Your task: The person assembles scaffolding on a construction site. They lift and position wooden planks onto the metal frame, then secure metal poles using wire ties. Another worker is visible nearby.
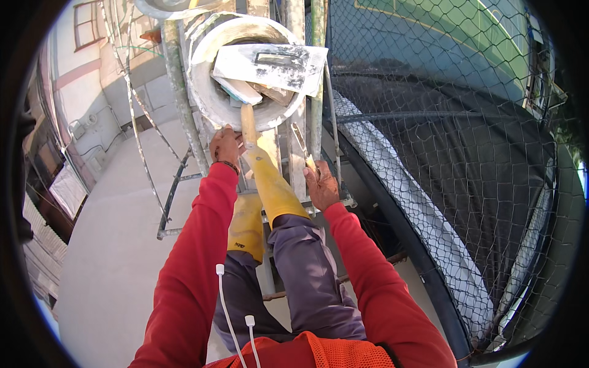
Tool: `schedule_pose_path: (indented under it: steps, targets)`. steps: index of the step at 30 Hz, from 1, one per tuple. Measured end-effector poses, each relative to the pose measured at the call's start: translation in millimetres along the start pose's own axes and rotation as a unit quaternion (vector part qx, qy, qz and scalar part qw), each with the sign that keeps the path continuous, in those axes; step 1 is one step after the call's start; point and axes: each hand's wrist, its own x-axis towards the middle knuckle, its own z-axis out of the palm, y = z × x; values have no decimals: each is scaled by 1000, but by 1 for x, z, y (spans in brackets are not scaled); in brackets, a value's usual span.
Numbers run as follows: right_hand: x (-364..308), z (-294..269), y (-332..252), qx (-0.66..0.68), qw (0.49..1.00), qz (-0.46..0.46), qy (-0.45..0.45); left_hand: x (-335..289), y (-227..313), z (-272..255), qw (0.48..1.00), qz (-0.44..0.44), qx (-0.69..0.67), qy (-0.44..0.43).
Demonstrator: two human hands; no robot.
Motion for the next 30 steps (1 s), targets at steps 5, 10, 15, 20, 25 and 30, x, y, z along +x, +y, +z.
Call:
schedule_pose_path:
  steps: [5, 10, 15, 20, 25, 30]
  targets:
    - [40, -1, -21, 355, 925, 63, -119, -4, -3, 3, 1000, 8, 11, 15]
    - [80, -1, 0, 197, 975, 83, -53, 6, -11, 0, 999, 17, 15, 28]
    - [77, -3, 11, 187, 976, 107, -11, 14, -21, -2, 1000, 23, -15, 4]
    - [54, 4, -14, 209, 969, 110, 71, 9, -17, -4, 998, 51, 14, -21]
    - [55, -24, 36, 145, 951, 200, 184, 33, -15, -5, 990, 113, 84, 12]
    - [52, -97, 4, -42, 952, -28, 302, 43, -15, -14, 999, 23, 12, -21]
